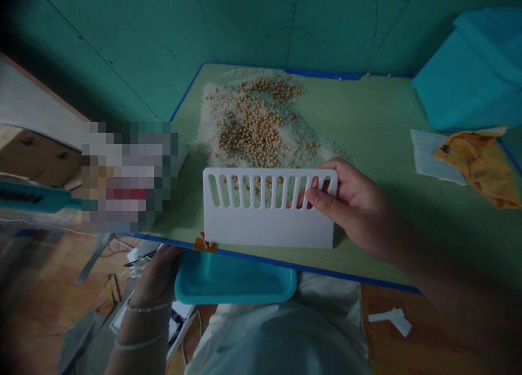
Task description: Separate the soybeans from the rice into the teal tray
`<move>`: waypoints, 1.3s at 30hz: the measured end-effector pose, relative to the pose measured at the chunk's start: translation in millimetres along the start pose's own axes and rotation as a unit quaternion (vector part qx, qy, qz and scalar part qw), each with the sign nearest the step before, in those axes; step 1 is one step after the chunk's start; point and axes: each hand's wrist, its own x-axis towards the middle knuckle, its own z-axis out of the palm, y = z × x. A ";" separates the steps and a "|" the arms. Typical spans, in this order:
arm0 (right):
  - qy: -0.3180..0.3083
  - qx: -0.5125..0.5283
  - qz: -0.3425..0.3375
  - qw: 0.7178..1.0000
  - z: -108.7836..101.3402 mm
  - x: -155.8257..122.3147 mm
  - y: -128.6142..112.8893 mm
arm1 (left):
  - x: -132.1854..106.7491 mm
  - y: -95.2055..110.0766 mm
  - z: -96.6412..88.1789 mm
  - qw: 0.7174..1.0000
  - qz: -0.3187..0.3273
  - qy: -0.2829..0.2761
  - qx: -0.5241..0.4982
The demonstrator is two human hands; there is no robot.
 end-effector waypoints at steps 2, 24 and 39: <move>-0.003 -0.010 0.007 1.000 -1.9 -2.3 0.1 | 0.3 -1.1 0.1 1.000 0.001 -0.008 0.002; 0.037 0.002 0.073 0.997 -17.1 -15.8 11.4 | -6.1 -10.3 22.3 0.998 -0.018 -0.054 -0.015; 0.142 0.028 -0.071 0.987 -10.4 32.4 7.8 | -3.5 -16.5 21.8 0.999 -0.011 -0.048 0.002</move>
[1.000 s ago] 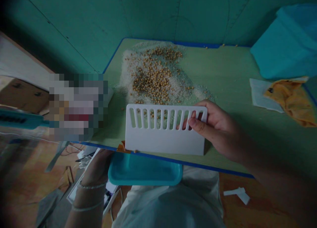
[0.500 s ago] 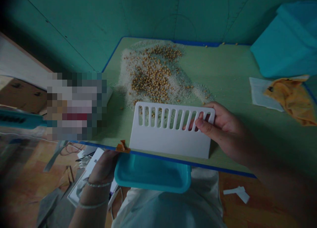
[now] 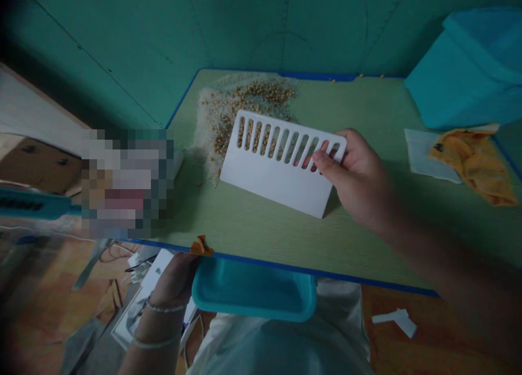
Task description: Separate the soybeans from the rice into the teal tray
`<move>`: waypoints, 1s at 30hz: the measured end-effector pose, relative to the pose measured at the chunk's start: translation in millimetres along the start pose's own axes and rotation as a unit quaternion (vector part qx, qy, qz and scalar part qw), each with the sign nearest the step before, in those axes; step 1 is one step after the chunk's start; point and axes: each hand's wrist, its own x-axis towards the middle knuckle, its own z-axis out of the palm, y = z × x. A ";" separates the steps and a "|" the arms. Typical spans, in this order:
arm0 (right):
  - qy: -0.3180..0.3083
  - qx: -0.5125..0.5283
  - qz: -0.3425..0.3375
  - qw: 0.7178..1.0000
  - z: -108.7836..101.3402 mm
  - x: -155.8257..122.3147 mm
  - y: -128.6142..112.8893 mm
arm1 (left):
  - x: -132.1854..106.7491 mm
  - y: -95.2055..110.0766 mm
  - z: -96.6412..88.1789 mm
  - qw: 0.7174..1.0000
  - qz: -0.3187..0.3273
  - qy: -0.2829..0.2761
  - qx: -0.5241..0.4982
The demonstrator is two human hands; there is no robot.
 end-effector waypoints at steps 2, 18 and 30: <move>0.018 0.009 -0.013 1.000 1.2 3.9 -4.0 | -0.1 0.5 -0.8 1.000 -0.003 0.001 -0.010; 0.085 0.003 0.018 0.996 -14.6 -3.8 -13.4 | 4.4 -3.6 -3.9 0.999 0.007 -0.020 -0.024; 0.089 -0.028 0.079 0.993 -15.6 -14.5 -14.6 | 3.6 -4.7 -2.0 0.999 0.015 -0.023 -0.021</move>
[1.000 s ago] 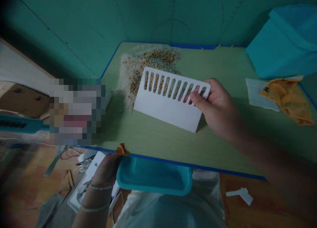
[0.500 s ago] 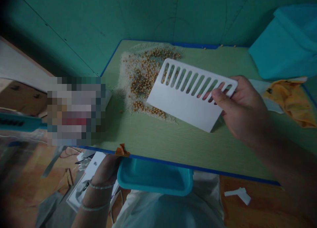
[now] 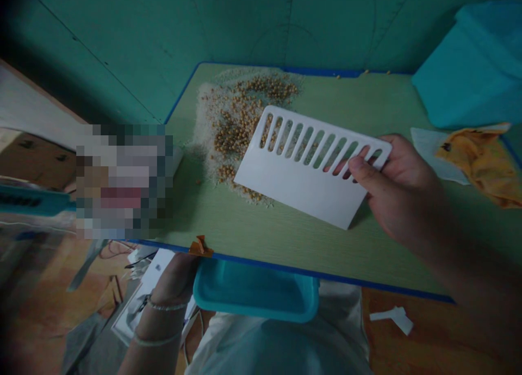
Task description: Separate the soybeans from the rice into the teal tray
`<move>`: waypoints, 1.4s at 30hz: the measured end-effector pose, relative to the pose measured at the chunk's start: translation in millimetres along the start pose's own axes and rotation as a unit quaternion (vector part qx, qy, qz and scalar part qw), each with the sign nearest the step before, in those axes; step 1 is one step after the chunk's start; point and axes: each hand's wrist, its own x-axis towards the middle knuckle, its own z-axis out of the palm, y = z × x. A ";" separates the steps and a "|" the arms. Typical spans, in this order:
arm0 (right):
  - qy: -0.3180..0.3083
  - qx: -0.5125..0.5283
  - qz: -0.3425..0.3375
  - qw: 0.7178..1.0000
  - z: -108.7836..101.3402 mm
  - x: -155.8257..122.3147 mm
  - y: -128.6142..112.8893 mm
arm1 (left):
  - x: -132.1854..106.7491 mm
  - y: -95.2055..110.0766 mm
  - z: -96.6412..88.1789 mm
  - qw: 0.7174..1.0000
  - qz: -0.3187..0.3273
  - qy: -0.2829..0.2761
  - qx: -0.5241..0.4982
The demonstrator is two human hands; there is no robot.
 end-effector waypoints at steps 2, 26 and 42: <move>-0.011 -0.002 0.002 1.000 -1.0 -1.3 1.2 | 0.2 -0.4 -0.8 1.000 0.000 -0.004 0.000; -0.020 0.040 0.038 0.998 1.5 -4.4 1.5 | -2.5 3.0 3.5 1.000 -0.014 0.014 0.008; -0.068 0.020 0.052 0.996 -2.0 -13.5 6.8 | -3.0 2.0 3.0 1.000 -0.015 -0.016 0.003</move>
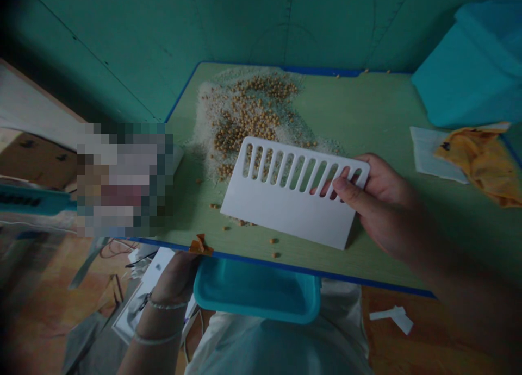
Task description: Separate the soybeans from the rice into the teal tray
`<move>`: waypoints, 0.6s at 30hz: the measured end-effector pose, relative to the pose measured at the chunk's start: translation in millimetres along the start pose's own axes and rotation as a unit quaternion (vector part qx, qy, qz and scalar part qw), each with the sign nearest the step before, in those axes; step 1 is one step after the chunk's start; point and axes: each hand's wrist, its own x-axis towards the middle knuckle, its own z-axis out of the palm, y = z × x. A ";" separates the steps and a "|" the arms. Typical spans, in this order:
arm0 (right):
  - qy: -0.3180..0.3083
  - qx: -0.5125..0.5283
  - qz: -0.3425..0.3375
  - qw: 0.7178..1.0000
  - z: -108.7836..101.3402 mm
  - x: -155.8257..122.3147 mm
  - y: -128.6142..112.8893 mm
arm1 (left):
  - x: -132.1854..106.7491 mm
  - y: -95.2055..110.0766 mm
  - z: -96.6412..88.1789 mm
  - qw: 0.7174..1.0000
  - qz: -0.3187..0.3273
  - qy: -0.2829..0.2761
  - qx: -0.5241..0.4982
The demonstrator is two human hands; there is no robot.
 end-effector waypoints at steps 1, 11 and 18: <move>-0.005 -0.003 0.000 1.000 0.4 -0.6 -0.1 | 0.3 -0.2 0.2 1.000 0.002 0.000 0.000; -0.026 -0.046 -0.001 0.999 -5.6 -5.3 2.0 | 2.0 -1.9 1.1 1.000 0.010 0.009 0.001; -0.026 -0.074 0.002 0.997 -6.0 -7.2 4.0 | -0.3 -0.1 5.1 1.000 0.015 0.015 -0.007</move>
